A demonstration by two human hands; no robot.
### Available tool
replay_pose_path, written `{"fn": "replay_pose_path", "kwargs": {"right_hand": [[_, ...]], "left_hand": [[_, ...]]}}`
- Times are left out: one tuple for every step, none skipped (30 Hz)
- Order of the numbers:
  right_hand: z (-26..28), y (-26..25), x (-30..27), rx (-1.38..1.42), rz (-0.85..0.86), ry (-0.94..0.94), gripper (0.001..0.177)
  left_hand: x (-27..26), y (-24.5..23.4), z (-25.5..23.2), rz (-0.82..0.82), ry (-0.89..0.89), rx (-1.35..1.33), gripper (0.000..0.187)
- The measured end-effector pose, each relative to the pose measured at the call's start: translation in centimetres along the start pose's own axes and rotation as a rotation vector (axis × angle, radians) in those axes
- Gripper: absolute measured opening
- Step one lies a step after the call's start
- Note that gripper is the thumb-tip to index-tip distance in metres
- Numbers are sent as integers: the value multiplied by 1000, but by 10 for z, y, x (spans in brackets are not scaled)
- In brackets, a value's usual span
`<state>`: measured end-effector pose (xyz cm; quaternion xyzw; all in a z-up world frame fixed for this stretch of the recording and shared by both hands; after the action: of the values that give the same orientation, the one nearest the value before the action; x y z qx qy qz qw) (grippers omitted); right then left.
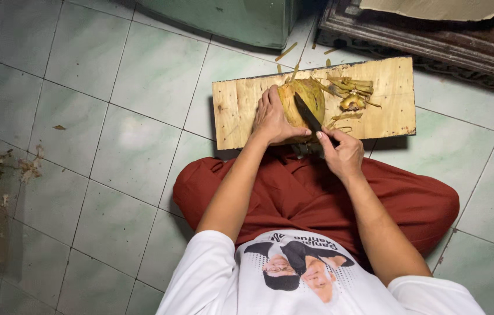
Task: The person sits on the floor and uses a large knife to peel the outer husk of a coconut placed on a wooden board. They repeatedly strike and scrape the coconut to remove the fibrous outer layer, rotating it as needed.
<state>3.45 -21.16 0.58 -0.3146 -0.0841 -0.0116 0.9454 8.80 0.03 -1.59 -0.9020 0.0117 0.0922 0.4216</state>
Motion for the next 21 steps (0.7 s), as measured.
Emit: {"fn": "replay_pose_path", "kwargs": {"right_hand": [[-7,3,-1,-18,32,84,32],[-14,8,1,-36,65,168,33],[-22,13,11,-53,89,245,34],[-20,15,26,-72,70,198,34],[-18,16,41,-92,53,152,33],[-15,15,49,-110,35,105,32],[-13,13,53,-90,34,74,32],[-11,11,57,-69,32,42,32],[-6,9,62,-52,37,7,32],[-7,9,64,-77,47,51,32],[-10,6,55,-109,67,110,32],[-12,1,44,-141,87,169,32],[-5,-4,38,-133,89,136,32],[3,-9,32,-125,92,103,32],[12,-13,30,-113,92,69,31],[13,-16,29,-144,122,118,31],[12,-21,23,-178,155,174,31],[11,-24,18,-211,187,229,32],[14,-26,21,-228,192,228,32],[17,-28,24,-246,197,226,32],[18,-29,22,-266,214,229,32]], "left_hand": [[-3,1,1,1,1,-1,146],[-5,2,1,1,2,-3,146],[-1,1,0,-5,12,-2,145],[-1,3,2,9,1,-1,145],[-1,4,4,22,-10,1,144],[-3,6,6,36,-21,3,144],[-1,5,5,18,2,-7,147],[-2,5,5,0,26,-16,151],[-1,5,5,-21,45,-31,154],[6,6,6,0,74,-25,156],[6,11,9,36,95,-24,157],[4,17,11,72,116,-24,159],[4,17,10,84,122,-39,160],[3,16,7,96,129,-55,161],[3,13,4,107,137,-66,162],[3,10,4,91,107,-48,164],[0,9,3,81,75,-33,165],[-4,9,3,71,44,-17,167],[-3,8,1,57,24,-57,167],[-3,8,0,44,3,-97,167],[-7,11,1,36,-28,-141,167]]}}
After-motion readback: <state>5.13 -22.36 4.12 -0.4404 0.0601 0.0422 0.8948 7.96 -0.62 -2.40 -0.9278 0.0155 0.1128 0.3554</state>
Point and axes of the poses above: each hand's wrist, its own x-axis towards the middle knuckle, its own y-axis out of the palm, z = x × y, the point moved 9 cm from there along x, towards the middle knuckle, and after that the axes turned 3 degrees about -z, right-handed, at the moved point
